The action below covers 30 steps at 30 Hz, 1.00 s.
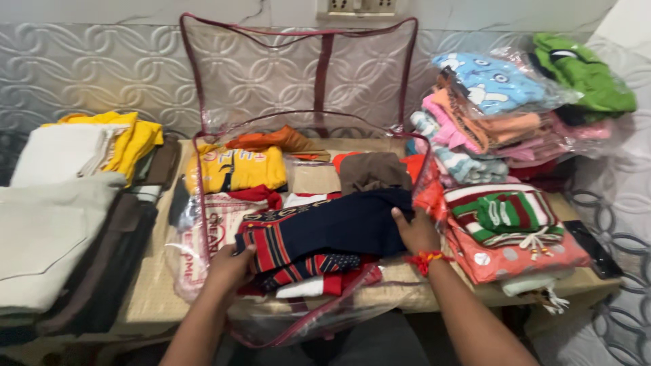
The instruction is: The person folds a blue sweater, several small shirts, and red pants, placing them into a transparent storage bag.
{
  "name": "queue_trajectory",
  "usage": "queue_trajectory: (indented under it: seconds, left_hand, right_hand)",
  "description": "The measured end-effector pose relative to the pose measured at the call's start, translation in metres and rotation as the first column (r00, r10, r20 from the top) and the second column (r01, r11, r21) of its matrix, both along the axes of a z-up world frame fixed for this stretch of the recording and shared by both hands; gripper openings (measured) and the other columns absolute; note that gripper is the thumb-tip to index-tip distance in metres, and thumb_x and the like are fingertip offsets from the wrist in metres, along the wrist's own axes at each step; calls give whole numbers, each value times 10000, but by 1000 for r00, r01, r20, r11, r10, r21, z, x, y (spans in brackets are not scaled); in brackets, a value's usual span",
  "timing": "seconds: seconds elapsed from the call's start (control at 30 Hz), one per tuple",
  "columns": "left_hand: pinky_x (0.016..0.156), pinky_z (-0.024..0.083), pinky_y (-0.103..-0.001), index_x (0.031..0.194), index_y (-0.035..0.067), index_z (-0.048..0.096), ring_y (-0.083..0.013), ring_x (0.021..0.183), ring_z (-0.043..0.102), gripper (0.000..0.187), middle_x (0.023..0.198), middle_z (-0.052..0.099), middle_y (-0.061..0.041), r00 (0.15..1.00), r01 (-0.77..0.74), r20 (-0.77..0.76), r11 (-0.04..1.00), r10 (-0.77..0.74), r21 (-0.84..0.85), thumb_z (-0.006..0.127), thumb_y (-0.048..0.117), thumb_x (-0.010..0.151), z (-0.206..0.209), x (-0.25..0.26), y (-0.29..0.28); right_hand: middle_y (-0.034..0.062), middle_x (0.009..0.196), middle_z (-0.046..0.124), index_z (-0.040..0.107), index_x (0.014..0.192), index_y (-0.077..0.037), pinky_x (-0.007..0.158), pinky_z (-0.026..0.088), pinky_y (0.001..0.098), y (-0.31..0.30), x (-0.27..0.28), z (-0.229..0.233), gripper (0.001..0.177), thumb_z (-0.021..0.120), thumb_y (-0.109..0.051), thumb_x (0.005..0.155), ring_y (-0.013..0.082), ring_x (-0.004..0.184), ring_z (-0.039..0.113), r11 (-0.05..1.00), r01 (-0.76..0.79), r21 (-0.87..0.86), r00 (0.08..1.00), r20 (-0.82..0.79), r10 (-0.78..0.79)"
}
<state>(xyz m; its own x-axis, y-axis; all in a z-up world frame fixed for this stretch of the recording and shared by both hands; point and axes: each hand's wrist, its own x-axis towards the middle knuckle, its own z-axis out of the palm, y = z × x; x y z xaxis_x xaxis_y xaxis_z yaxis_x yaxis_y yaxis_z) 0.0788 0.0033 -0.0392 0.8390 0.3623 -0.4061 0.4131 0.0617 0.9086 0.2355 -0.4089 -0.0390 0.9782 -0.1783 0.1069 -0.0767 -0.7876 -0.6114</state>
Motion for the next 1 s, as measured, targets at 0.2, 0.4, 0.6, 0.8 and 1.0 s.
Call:
queue_trajectory:
  seconds: [0.2,0.4,0.6,0.8,1.0]
  left_hand:
    - [681,521,-299,1159,35,683,-165,772,696,266,925,751,-103,954,-242,267,878,137,413,663,193,946,25,15,-20]
    - [576,560,-358,1265,8,605,-260,716,671,352,951,724,-168,958,-215,222,966,181,141,616,224,988,18,29,-25]
    - [688,651,-333,1277,18,598,-177,891,724,427,1091,711,-96,989,-50,143,992,33,115,711,224,921,-8,32,-20]
    - [774,634,-376,1197,17,666,-207,903,719,348,1077,731,-112,996,-48,74,991,58,-127,665,268,955,-9,32,-14]
    - [739,615,-399,1106,24,647,-190,836,691,264,969,700,-75,949,160,304,960,-86,-229,617,265,1001,80,46,-31]
  right_hand:
    - [265,1111,712,665,1194,-12,887,524,511,-10,42,-1,531,685,-441,883,436,1051,680,974,-183,137,956,254,144]
    - [202,1069,770,706,1166,-25,855,560,465,-50,62,13,448,703,-369,880,388,975,727,870,-255,422,939,322,119]
    - [263,1173,665,598,1277,17,951,505,539,-18,17,43,566,765,-320,855,450,1117,628,962,-54,-266,980,173,102]
    - [230,1442,531,516,1388,-7,1147,327,568,134,-89,64,711,716,-437,857,436,1395,446,864,-314,-393,739,471,483]
    - [266,1474,481,462,1436,25,1094,291,571,144,-87,39,838,761,-460,822,434,1381,420,789,-544,-286,695,373,614]
